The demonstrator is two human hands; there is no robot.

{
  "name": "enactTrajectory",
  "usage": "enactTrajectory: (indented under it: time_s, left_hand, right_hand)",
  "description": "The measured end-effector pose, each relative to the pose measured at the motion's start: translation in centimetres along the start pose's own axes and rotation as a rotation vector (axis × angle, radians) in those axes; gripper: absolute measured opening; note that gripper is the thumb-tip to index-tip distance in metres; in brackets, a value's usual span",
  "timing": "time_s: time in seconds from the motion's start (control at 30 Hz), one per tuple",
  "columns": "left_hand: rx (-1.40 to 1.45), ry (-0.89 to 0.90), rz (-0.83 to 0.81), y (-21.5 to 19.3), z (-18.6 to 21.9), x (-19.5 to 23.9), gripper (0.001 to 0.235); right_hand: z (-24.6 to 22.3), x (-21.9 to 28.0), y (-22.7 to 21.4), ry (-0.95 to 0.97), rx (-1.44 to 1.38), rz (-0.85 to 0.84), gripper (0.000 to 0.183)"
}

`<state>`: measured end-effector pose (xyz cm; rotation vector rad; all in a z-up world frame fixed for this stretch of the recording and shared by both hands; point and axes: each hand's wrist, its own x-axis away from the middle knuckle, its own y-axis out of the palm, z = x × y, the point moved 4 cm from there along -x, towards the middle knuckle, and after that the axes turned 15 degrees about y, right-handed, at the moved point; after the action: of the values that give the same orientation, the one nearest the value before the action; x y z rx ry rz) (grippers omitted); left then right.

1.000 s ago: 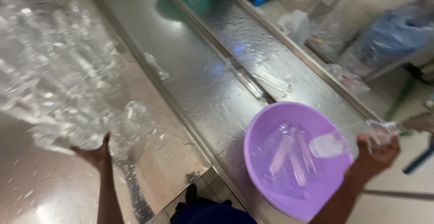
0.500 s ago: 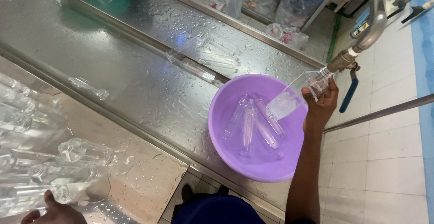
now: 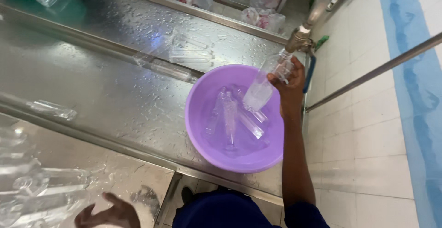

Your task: The person fills clear plastic bottles with water from a tap. They pick up bottles from a stainless steel counter, hold them under the running water, and then place the filled bottles into a purple basin. The person repeats this process for multiple bottles throughout the video.

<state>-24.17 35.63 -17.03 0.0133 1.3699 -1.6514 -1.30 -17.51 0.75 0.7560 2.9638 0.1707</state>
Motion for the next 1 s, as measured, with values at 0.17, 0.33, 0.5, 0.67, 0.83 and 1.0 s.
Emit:
enactTrajectory:
  time_s: [0.17, 0.33, 0.5, 0.67, 0.83, 1.0]
  left_hand:
    - [1.060, 0.418, -0.125, 5.1, 14.9, -0.4, 0.068]
    - [1.393, 0.531, -0.732, 2.6, 31.1, -1.8, 0.095]
    - [1.404, 0.612, -1.073, 0.5, 42.3, -0.9, 0.131]
    - [1.362, 0.708, -0.919, 1.1, 47.2, 0.4, 0.116]
    - [1.374, 0.666, -0.866, 2.2, 47.2, 0.2, 0.113]
    - [1.359, 0.648, -0.934, 2.2, 47.2, -0.3, 0.113]
  right_hand:
    - [-0.4, 1.0, 1.4, 0.121, 0.024, -0.052, 0.094]
    - [1.1, 0.7, 1.8, 0.008, 0.031, -0.070, 0.097]
    - [-0.5, 2.0, 2.5, 0.063, 0.057, -0.135, 0.101]
    - [-1.6, 1.7, 2.3, 0.025, 0.093, -0.202, 0.104]
    - [2.6, -0.9, 0.4, 0.072, -0.055, -0.334, 0.082]
    - [12.7, 1.6, -0.5, 0.205, 0.231, -0.160, 0.043]
